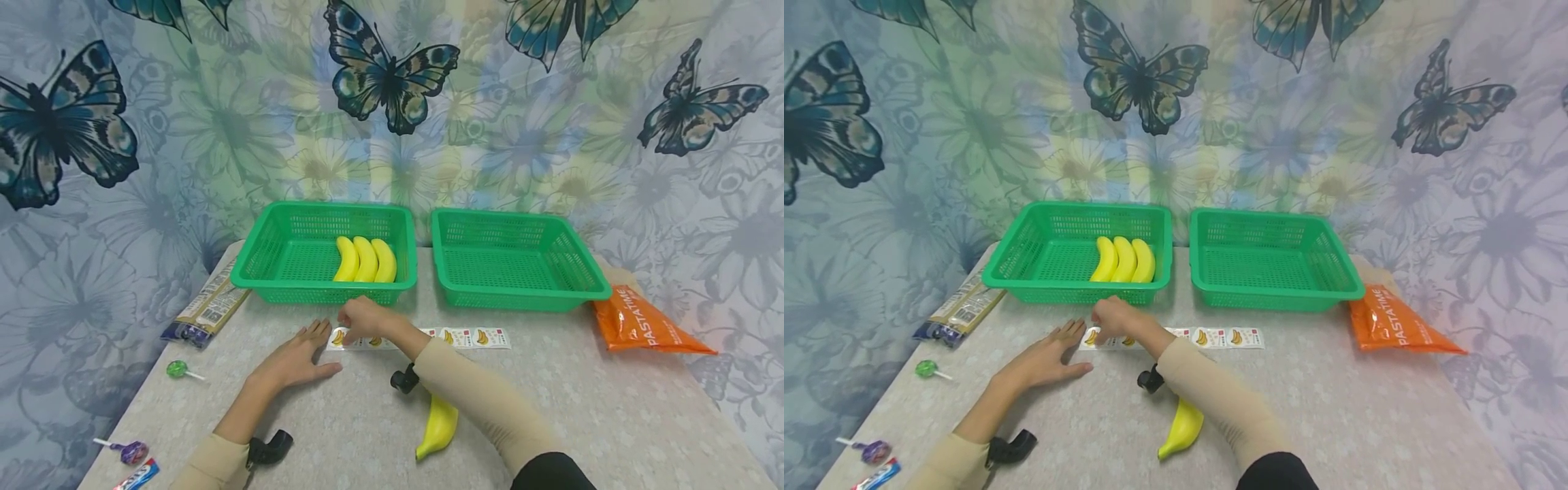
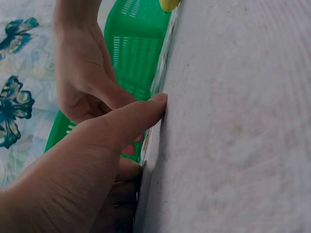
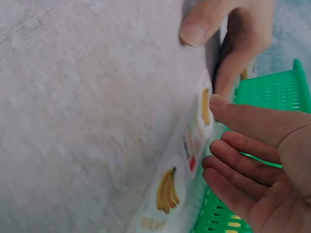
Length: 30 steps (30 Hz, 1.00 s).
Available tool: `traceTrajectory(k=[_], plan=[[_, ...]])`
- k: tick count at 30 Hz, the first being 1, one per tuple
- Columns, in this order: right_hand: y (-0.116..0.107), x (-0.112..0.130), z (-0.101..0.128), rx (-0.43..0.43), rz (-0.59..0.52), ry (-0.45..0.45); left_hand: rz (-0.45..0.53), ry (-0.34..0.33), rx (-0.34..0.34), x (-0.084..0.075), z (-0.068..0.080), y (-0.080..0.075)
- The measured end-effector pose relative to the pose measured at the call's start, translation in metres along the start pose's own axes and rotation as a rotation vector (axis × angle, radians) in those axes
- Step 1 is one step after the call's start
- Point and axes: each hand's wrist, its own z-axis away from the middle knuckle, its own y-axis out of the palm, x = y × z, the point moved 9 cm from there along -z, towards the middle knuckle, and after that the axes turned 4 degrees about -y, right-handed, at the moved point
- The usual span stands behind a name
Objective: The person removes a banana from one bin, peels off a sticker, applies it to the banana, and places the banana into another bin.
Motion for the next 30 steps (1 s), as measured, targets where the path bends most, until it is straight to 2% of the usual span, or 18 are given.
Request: traceTrajectory(k=[6, 14, 24, 30], plan=[[0.0082, 0.0019, -0.0058, 0.017, 0.033, 0.000, -0.001, 0.007, -0.008, -0.0013, -0.0003, -0.0003], [0.0057, 0.0056, -0.0056, -0.016, 0.074, -0.042, -0.008, 0.019, -0.016, -0.0012, -0.0009, -0.0039], [0.0026, -0.0005, -0.0090, -0.089, 0.013, -0.007, -0.002, 0.025, 0.008, -0.0016, -0.0035, -0.0012], [0.0018, -0.0014, -0.0102, -0.143, 0.001, -0.025, -0.005, 0.024, 0.010, -0.0013, -0.0033, 0.0003]])
